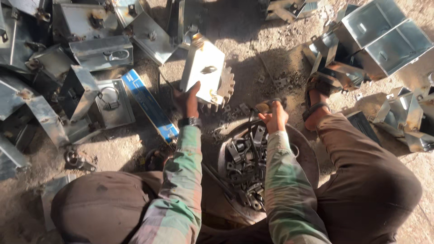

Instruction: The person welds metal components onto rectangular metal boxes using a welding rod. They hammer a component into place, then perform spot welds, moving through different boxes and occasionally adjusting the position of a metal part.

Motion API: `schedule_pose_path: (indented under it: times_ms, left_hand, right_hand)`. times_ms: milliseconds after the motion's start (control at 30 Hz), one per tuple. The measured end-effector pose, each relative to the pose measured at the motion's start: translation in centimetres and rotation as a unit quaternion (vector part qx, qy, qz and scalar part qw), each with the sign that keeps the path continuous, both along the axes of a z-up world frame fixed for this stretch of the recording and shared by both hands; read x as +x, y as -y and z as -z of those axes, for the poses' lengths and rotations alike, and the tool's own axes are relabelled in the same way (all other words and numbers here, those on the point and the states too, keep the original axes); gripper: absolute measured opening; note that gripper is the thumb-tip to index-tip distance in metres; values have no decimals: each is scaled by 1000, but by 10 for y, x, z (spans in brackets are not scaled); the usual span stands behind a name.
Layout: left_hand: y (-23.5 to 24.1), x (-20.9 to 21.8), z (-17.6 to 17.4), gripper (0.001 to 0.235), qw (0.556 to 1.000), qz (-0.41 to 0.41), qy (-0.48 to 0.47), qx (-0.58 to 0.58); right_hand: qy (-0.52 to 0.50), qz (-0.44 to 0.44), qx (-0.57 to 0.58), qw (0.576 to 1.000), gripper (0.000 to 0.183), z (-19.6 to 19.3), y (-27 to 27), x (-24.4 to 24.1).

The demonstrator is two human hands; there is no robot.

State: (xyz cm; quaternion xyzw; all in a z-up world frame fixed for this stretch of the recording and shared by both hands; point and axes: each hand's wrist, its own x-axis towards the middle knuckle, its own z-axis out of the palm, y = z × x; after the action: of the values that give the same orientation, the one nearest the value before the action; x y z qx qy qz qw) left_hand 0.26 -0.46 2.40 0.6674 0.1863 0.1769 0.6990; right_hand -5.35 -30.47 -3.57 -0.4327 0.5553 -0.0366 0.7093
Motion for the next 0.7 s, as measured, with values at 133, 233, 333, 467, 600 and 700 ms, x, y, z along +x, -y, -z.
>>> schedule_pose_path:
  times_ms: [133,233,333,467,600,700]
  left_hand:
    - [9,27,-26,70,970,90,54,221]
    - [2,70,-60,65,962,161,95,200]
    - [-25,110,-94,69,880,238,-147,383]
    - [-49,134,-83,93,822,246,-137,495]
    - [-71,139,-38,103,843,229,-189,449]
    - [-46,137,23,126,911,190,-123,344]
  right_hand:
    - [-27,-11,-391,920,18,-9,-41,-22]
    - [177,-67,-654,732,9,3,-92,-47]
    - [192,-324,-495,783,7,26,-170,-77]
    - [264,-511,-458,677,36,49,-260,-159]
    - [197,-564,-614,516,29,88,-274,-202]
    - [129,-642,-551,518,19,124,-267,-194]
